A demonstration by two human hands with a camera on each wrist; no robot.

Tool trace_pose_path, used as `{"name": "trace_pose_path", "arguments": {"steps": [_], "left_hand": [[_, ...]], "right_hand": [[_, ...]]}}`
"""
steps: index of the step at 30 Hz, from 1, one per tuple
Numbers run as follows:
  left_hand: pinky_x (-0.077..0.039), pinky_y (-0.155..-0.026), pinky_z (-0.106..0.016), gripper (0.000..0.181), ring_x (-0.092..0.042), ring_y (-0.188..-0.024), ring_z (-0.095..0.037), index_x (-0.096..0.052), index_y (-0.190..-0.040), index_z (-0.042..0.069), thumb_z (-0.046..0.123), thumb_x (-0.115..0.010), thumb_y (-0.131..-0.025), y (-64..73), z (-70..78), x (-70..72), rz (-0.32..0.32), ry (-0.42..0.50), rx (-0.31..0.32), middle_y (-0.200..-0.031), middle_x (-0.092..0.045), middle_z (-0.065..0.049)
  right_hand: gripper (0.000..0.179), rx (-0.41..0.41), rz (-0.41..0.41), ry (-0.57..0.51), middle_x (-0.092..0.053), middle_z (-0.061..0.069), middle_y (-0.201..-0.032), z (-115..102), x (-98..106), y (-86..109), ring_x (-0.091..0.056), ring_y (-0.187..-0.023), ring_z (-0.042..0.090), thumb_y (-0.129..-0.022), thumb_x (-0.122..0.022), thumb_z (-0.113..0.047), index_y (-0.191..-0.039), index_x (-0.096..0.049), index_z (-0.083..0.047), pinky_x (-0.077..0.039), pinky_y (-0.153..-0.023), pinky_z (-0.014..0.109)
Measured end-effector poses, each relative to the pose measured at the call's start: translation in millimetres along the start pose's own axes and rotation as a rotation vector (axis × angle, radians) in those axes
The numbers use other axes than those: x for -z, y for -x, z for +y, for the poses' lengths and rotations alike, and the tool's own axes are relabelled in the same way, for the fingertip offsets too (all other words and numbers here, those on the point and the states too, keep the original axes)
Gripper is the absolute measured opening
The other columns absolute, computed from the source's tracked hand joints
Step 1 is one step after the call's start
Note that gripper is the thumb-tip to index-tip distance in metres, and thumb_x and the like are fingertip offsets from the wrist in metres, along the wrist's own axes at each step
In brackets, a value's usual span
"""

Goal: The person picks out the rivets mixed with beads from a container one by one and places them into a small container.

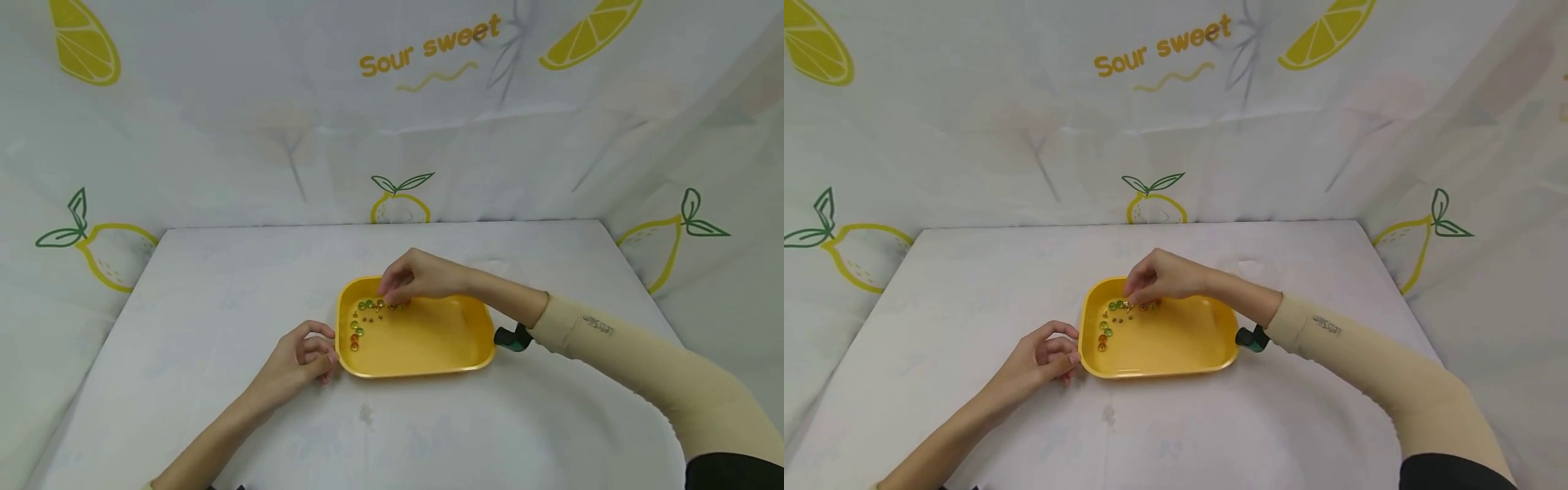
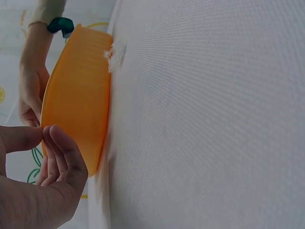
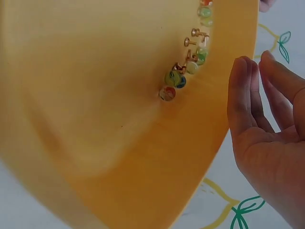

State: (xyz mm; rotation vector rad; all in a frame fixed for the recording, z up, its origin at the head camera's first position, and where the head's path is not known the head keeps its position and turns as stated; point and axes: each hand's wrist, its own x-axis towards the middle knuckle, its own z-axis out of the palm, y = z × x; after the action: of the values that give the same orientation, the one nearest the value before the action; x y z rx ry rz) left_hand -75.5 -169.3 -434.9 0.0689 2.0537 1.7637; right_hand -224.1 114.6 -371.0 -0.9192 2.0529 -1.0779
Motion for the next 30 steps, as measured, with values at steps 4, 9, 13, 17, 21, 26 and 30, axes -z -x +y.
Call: {"name": "trace_pose_path", "arguments": {"steps": [4, 9, 13, 17, 21, 26, 30], "left_hand": [[-0.062, -0.074, -0.026, 0.041, -0.066, -0.077, -0.017, -0.047, -0.134, -0.001, 0.006, -0.068, -0.099, 0.2, -0.2, 0.0, 0.000, 0.001, 0.002, -0.101, -0.071, -0.014], [-0.062, -0.074, -0.026, 0.041, -0.066, -0.077, -0.017, -0.047, -0.134, 0.000, 0.005, -0.068, -0.099, 0.4, 0.3, -0.1, 0.002, 0.001, 0.011, -0.101, -0.071, -0.014], [-0.062, -0.074, -0.026, 0.042, -0.066, -0.076, -0.016, -0.047, -0.134, 0.000, 0.006, -0.069, -0.099, 0.8, 1.3, 0.4, 0.002, 0.009, 0.011, -0.100, -0.071, -0.012], [-0.062, -0.074, -0.026, 0.042, -0.066, -0.077, -0.016, -0.047, -0.134, 0.000, 0.006, -0.069, -0.099, 0.5, 2.0, 0.6, -0.001, 0.015, 0.007, -0.100, -0.072, -0.010], [-0.062, -0.074, -0.026, 0.042, -0.066, -0.077, -0.016, -0.047, -0.135, -0.001, 0.005, -0.068, -0.098, 0.8, 2.0, 0.6, -0.002, 0.011, 0.001, -0.100, -0.072, -0.009], [-0.062, -0.074, -0.026, 0.043, -0.066, -0.076, -0.016, -0.047, -0.134, -0.001, 0.005, -0.069, -0.098, 0.2, 1.4, 0.6, -0.004, 0.011, 0.005, -0.100, -0.071, -0.010], [-0.062, -0.074, -0.027, 0.044, -0.066, -0.077, -0.016, -0.046, -0.135, -0.003, 0.007, -0.070, -0.098, 0.1, 1.4, 1.2, -0.010, 0.014, -0.008, -0.100, -0.071, -0.011]], "right_hand": [[0.022, -0.025, -0.015, 0.014, -0.080, 0.024, -0.109, 2, -4, -5.0, -0.077, -0.092, 0.027, -0.100, -0.075, -0.004, -0.119, -0.076, 0.006, -0.067, -0.088, 0.036], [0.022, -0.042, -0.026, 0.015, -0.081, 0.022, -0.109, 4, -7, -9.4, -0.074, -0.089, 0.009, -0.100, -0.074, -0.004, -0.119, -0.076, 0.007, -0.066, -0.088, 0.029], [0.021, -0.045, -0.039, 0.004, -0.081, 0.022, -0.108, 5, -11, -12.0, -0.073, -0.089, 0.008, -0.100, -0.074, -0.004, -0.118, -0.076, 0.008, -0.066, -0.089, 0.030], [0.021, -0.058, -0.056, 0.000, -0.081, 0.020, -0.106, 5, -14, -13.2, -0.074, -0.090, 0.009, -0.100, -0.074, -0.003, -0.118, -0.076, 0.008, -0.066, -0.089, 0.030], [0.021, -0.065, -0.060, 0.008, -0.081, 0.018, -0.106, 4, -15, -14.1, -0.074, -0.090, 0.009, -0.100, -0.074, -0.003, -0.118, -0.076, 0.008, -0.067, -0.089, 0.030], [0.021, -0.099, -0.068, 0.018, -0.081, 0.016, -0.106, 2, -15, -15.0, -0.073, -0.090, 0.009, -0.100, -0.073, -0.002, -0.119, -0.076, 0.007, -0.067, -0.089, 0.030], [0.021, -0.109, -0.077, 0.043, -0.081, 0.017, -0.106, 0, -17, -16.7, -0.073, -0.089, 0.009, -0.101, -0.072, -0.001, -0.119, -0.076, 0.008, -0.067, -0.088, 0.028]]}}
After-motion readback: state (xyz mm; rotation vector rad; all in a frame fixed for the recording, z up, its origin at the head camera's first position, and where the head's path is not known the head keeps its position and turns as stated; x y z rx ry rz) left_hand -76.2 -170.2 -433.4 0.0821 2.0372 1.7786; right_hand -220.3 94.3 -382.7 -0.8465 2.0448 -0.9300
